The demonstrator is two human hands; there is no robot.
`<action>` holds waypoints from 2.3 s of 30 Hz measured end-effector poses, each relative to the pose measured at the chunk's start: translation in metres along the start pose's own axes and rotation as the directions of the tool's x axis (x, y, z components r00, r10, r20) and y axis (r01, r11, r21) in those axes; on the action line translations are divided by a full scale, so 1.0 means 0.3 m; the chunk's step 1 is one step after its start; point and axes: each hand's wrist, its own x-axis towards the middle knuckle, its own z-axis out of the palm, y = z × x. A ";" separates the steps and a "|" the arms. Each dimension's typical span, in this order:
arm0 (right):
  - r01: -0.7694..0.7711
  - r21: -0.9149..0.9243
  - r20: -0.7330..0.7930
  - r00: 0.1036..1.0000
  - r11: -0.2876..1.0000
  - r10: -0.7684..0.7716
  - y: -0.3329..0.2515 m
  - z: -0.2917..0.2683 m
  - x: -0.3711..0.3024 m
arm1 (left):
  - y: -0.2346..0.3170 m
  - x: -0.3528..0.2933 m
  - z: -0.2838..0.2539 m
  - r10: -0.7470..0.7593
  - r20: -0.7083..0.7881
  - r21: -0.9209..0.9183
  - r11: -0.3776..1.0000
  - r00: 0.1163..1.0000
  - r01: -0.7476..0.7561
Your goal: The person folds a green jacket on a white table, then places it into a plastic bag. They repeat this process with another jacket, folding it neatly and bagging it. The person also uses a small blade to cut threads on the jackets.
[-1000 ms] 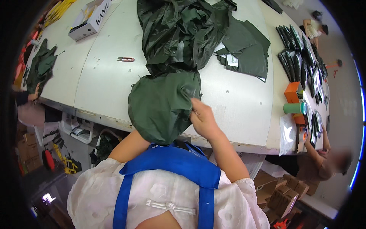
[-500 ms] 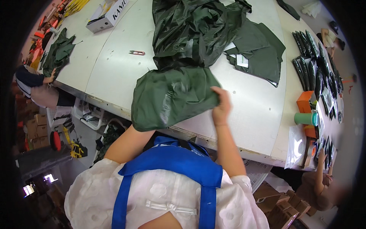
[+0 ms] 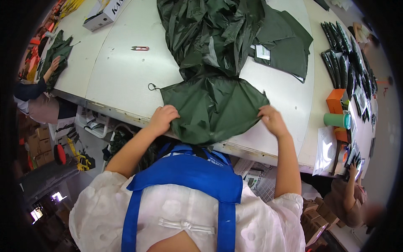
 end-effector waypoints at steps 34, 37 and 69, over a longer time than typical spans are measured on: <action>0.039 -0.399 0.104 0.995 0.916 0.003 -0.368 0.516 0.013 | 0.101 0.009 -0.058 -0.705 0.388 -0.921 -0.277 0.593 0.274; 0.044 -0.395 0.119 0.993 0.918 0.003 -0.403 0.539 -0.006 | 0.341 0.186 -0.116 -0.646 0.016 -0.958 0.208 0.763 0.197; 0.241 -0.112 0.129 0.966 0.964 -0.226 -0.229 0.386 0.149 | 0.146 0.293 0.127 0.078 -0.137 -0.081 0.993 0.987 -0.089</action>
